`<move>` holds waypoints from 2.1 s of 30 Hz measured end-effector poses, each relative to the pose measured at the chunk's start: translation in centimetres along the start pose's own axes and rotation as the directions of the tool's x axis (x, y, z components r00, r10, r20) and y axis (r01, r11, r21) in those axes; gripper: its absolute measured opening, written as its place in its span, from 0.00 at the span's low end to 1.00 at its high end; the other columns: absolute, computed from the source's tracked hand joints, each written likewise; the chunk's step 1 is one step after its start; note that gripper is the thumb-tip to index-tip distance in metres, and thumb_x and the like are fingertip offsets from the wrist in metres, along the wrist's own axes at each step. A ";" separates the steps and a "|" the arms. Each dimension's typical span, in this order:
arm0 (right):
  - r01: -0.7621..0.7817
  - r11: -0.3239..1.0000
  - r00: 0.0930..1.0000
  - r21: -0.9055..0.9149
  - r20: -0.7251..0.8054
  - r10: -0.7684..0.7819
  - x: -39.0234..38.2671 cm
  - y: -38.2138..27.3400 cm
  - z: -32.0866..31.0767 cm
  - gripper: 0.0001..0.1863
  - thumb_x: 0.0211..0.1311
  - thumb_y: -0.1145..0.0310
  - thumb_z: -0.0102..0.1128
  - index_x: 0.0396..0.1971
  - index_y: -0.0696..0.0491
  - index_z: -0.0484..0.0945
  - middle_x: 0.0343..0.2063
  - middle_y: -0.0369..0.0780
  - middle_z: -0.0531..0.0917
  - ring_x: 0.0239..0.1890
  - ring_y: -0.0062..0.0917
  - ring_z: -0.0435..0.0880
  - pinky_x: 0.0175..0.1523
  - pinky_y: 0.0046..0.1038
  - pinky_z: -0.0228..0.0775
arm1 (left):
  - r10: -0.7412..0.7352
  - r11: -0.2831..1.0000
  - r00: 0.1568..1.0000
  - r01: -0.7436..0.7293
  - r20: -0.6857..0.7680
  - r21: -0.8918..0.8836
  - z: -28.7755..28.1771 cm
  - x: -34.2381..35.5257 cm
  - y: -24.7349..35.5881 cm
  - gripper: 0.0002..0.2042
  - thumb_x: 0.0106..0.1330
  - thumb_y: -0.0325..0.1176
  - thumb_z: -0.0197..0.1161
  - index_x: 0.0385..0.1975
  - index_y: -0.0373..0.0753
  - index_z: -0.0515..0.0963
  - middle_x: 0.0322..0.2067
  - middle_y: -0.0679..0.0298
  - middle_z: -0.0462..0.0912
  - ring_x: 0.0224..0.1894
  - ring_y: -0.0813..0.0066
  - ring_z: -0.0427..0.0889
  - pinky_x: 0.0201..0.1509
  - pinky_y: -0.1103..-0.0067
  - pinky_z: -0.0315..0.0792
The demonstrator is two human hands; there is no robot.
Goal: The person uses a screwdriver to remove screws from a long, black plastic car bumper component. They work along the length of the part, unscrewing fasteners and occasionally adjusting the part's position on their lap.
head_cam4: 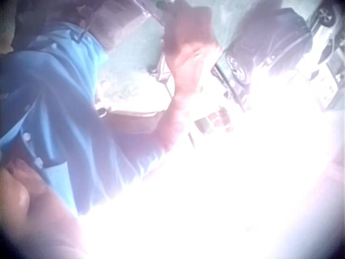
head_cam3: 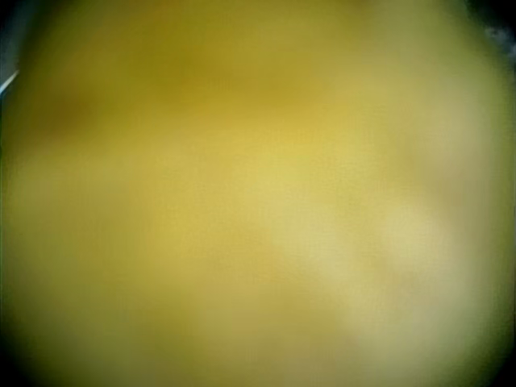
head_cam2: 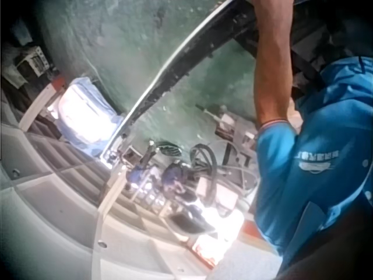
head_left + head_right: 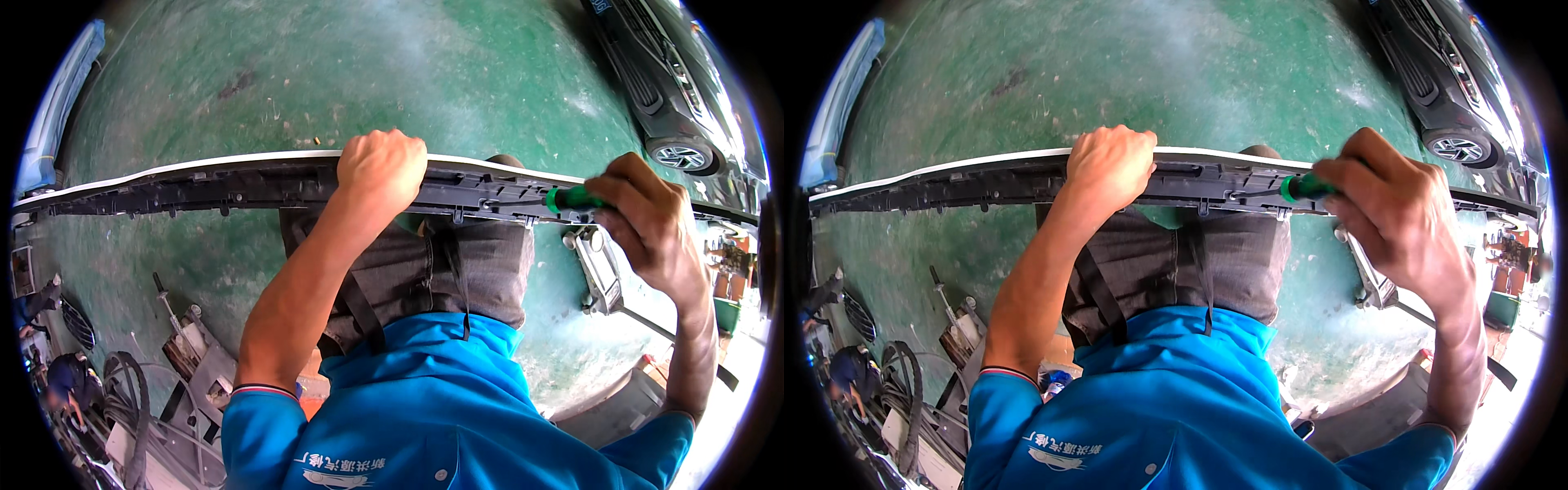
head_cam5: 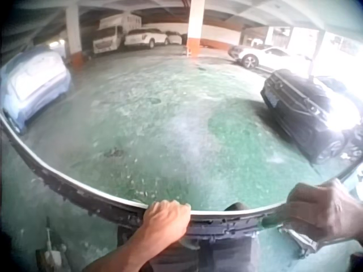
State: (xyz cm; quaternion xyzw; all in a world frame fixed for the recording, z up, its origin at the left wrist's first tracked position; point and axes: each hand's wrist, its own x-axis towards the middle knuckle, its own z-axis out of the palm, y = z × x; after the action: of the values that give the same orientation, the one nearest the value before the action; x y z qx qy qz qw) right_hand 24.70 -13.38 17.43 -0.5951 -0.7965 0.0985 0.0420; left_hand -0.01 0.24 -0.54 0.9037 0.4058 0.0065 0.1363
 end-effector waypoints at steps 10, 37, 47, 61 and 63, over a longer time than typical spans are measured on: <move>0.084 0.996 0.996 -0.013 0.014 -0.084 0.6 -0.3 -0.2 0.14 0.59 0.70 0.69 0.42 0.60 0.80 0.38 0.42 0.84 0.23 0.39 0.82 0.29 0.41 0.72 | -0.009 1.000 1.000 0.008 0.014 0.014 0.0 0.1 0.1 0.06 0.61 0.33 0.69 0.30 0.37 0.84 0.27 0.52 0.86 0.34 0.49 0.88 0.38 0.60 0.81; -0.169 0.985 0.977 0.030 0.135 0.163 1.4 -0.5 -0.2 0.19 0.62 0.61 0.69 0.42 0.62 0.80 0.35 0.47 0.84 0.28 0.38 0.85 0.28 0.38 0.73 | -0.008 1.000 1.000 0.008 -0.023 0.007 -0.1 -0.1 0.4 0.06 0.61 0.33 0.69 0.29 0.36 0.83 0.27 0.52 0.86 0.34 0.49 0.88 0.37 0.60 0.82; -0.176 0.983 0.954 -0.050 0.239 0.183 1.4 -0.3 -0.6 0.14 0.57 0.70 0.72 0.39 0.61 0.80 0.36 0.46 0.83 0.27 0.37 0.84 0.31 0.42 0.72 | -0.017 1.000 1.000 0.017 -0.015 -0.003 0.1 0.0 0.3 0.06 0.60 0.32 0.70 0.30 0.36 0.84 0.27 0.52 0.86 0.34 0.48 0.88 0.37 0.59 0.82; -0.451 0.888 0.856 0.084 0.321 0.405 2.9 -0.7 -0.9 0.15 0.65 0.64 0.66 0.41 0.63 0.82 0.21 0.47 0.82 0.21 0.35 0.81 0.33 0.38 0.70 | 0.007 1.000 0.998 -0.007 -0.063 -0.008 0.4 -0.4 0.3 0.06 0.62 0.33 0.68 0.31 0.37 0.84 0.28 0.51 0.87 0.34 0.49 0.89 0.37 0.61 0.82; -0.446 0.890 0.843 0.092 0.378 0.383 2.9 -2.3 -2.1 0.15 0.64 0.66 0.67 0.43 0.62 0.82 0.24 0.46 0.83 0.24 0.35 0.81 0.34 0.39 0.71 | 0.026 1.000 0.992 -0.028 -0.122 -0.009 0.6 -0.5 0.1 0.04 0.58 0.30 0.67 0.27 0.37 0.84 0.26 0.52 0.86 0.32 0.51 0.89 0.34 0.63 0.82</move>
State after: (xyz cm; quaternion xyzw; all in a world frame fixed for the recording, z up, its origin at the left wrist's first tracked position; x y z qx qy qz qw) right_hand 22.05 -10.98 19.77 -0.7203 -0.6312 0.2791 -0.0701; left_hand -0.20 -0.39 -1.06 0.9063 0.4011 0.0656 0.1158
